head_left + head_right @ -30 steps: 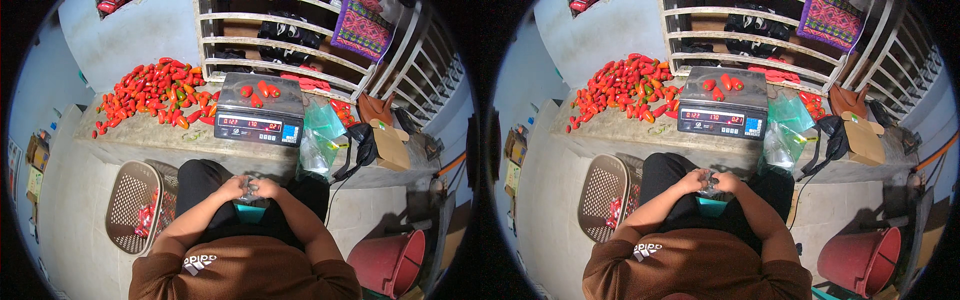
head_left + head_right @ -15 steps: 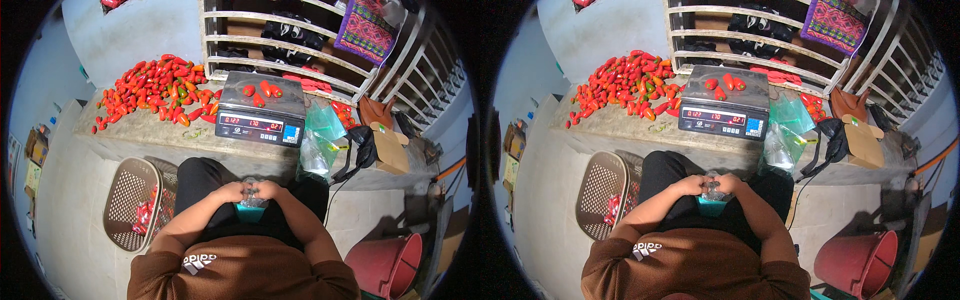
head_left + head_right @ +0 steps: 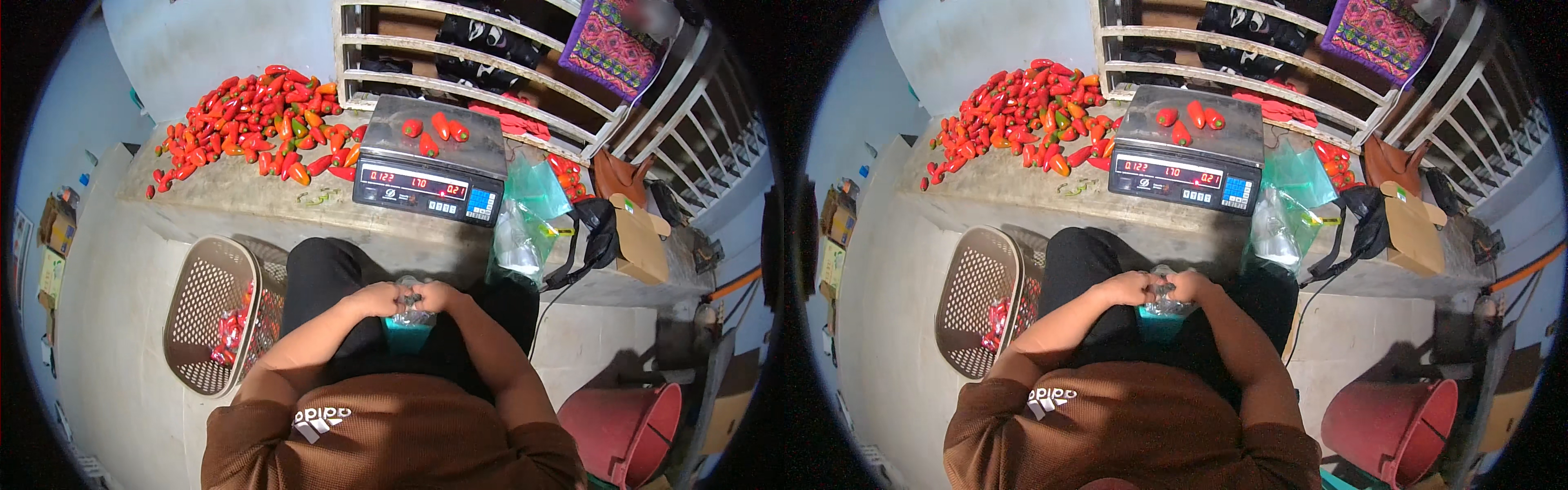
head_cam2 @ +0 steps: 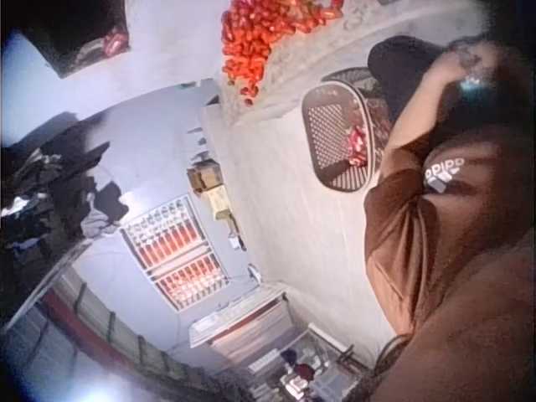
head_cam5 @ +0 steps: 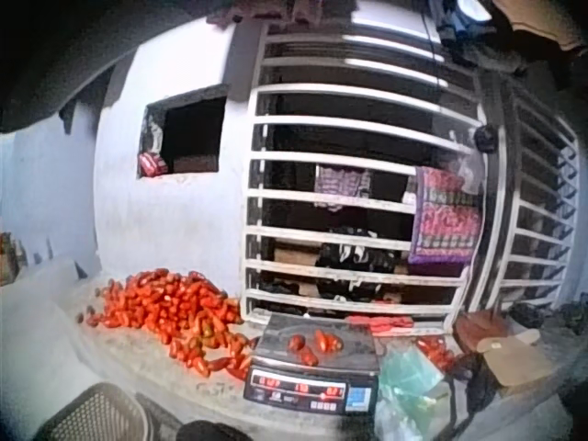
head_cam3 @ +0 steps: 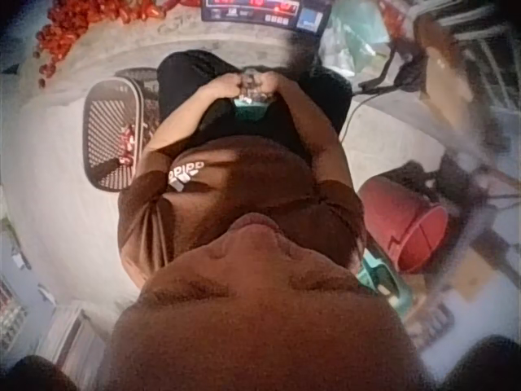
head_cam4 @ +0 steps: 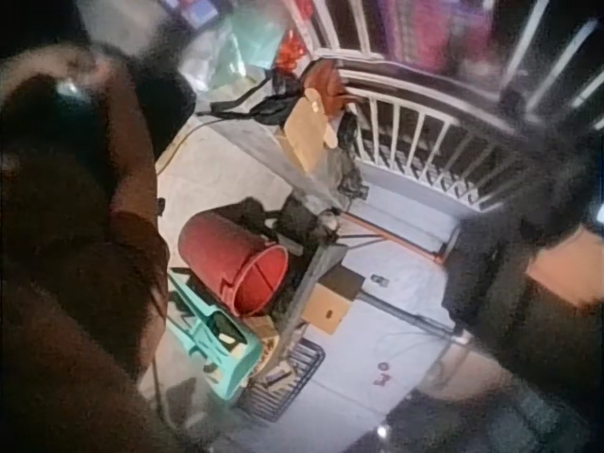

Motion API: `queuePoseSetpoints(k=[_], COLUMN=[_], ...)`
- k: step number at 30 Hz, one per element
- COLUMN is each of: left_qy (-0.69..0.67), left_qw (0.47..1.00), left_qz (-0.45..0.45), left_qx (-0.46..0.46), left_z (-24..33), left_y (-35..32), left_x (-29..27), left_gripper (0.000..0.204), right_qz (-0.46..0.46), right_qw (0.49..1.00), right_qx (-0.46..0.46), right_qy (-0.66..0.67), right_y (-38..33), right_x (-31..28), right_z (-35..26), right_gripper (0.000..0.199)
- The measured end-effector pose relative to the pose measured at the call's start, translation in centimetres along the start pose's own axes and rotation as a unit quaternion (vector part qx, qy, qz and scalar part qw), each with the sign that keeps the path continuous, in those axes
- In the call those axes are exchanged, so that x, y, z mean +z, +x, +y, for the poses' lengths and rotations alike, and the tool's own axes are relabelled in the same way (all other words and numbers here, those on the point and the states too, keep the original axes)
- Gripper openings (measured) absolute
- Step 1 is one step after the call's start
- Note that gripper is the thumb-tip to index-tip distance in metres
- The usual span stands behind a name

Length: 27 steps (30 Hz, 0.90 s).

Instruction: The person sits at a counter and repeatedly picks red peppers from a pile, places them on a digital scale, and transfers them into plastic bags. The person ties the bags and sets them aside in a basket.

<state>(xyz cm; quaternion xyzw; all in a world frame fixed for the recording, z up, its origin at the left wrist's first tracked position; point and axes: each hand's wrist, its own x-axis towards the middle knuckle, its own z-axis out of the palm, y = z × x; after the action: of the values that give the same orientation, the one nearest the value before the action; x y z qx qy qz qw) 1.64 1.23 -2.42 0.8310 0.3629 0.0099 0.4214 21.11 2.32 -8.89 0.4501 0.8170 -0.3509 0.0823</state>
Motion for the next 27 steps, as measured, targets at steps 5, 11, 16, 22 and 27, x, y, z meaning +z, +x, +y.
queuePoseSetpoints(k=[5, 11, 16, 22, 27], left_qy=[-0.009, 0.003, 0.006, 0.000, 0.014], left_qw=[1.000, 1.000, 1.000, 1.000, 1.000], left_qz=[-0.006, 0.005, -0.001, -0.007, -0.015], left_qx=[-0.028, 0.007, 0.006, -0.013, 0.001], left_z=[0.4, -0.4, -0.4, 0.5, -0.1], left_y=[-0.1, 0.2, 0.2, -0.2, 0.0], left_x=[-0.2, 0.3, 0.3, -0.3, -0.1], left_gripper=[0.042, 0.042, 0.042, 0.037, 0.043], right_qz=[-0.005, -0.008, -0.011, -0.012, -0.003], right_qw=[1.000, 1.000, 1.000, 1.000, 1.000], right_qx=[0.009, 0.014, 0.016, 0.015, 0.000], right_qy=[0.005, 0.003, -0.007, 0.000, 0.002], right_y=[-0.5, -0.5, -0.4, -0.5, -0.5], right_x=[-0.8, -0.8, -0.8, -0.8, -0.7], right_z=[-0.8, -0.8, -0.9, -0.9, -0.8], right_gripper=[0.048, 0.048, 0.046, 0.045, 0.045])
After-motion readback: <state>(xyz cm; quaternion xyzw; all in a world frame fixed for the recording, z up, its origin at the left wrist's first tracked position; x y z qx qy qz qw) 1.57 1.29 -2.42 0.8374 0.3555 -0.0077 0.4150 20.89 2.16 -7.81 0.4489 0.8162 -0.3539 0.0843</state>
